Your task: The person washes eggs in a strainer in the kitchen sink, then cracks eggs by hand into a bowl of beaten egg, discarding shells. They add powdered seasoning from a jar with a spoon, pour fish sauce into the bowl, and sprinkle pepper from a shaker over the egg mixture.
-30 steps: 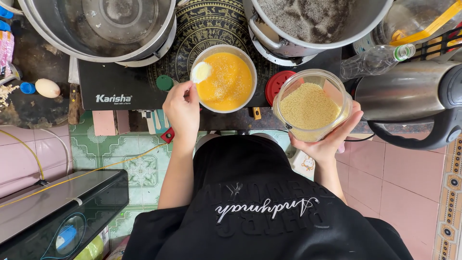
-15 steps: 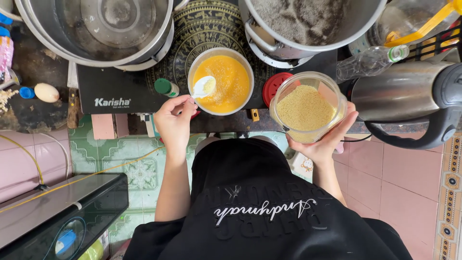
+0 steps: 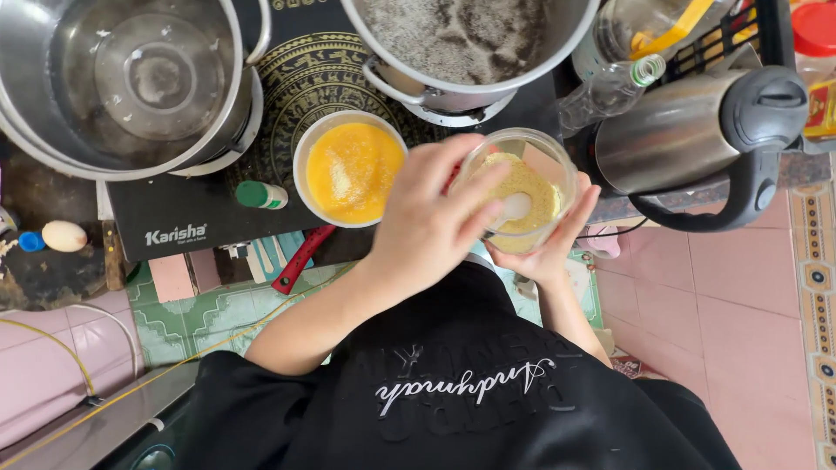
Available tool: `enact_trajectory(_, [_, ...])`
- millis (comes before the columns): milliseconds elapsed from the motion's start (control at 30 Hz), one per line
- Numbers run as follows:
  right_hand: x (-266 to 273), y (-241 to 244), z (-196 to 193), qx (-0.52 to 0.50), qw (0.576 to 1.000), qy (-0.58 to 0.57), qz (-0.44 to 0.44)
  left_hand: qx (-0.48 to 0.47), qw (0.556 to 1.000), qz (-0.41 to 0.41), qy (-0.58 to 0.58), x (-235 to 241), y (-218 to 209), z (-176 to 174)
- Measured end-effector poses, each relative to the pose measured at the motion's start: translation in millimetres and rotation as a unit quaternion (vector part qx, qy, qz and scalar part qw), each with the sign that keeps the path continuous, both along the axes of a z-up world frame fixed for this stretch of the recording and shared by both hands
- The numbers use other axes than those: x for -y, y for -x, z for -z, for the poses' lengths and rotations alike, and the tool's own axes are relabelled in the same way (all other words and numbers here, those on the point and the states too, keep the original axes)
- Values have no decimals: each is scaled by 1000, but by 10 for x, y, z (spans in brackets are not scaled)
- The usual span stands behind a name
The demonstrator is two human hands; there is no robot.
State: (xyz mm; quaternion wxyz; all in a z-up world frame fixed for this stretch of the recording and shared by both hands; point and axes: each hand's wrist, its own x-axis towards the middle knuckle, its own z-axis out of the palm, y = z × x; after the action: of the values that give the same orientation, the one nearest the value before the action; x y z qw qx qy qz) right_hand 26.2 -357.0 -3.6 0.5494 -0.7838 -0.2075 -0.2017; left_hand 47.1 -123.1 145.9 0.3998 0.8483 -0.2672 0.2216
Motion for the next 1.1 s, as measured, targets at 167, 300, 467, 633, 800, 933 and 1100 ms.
enact_trajectory(167, [414, 315, 282, -70, 993, -78, 47, -167, 983, -62, 50, 93, -88, 1078])
enact_trajectory(300, [641, 397, 398, -64, 992, -57, 97, -148, 983, -34, -107, 491, -321, 1832])
enact_trajectory(467, [780, 302, 510, -51, 990, -29, 125, -163, 958, -92, -216, 704, -500, 2024])
enact_trajectory(633, [815, 135, 598, -27, 988, -4, 151, -248, 950, -121, -143, 635, -225, 1509])
enact_trajectory(800, [776, -57, 541, 4, 995, -75, 59, -147, 987, 36, 54, 694, -115, 510])
enact_trajectory(933, [759, -134, 437, -284, 853, -427, 91, -68, 993, 79, -55, 1197, -440, 144])
enact_trajectory(1100, [825, -230, 416, 35, 998, 6, 42, -342, 872, 86, -339, 1377, -689, -63])
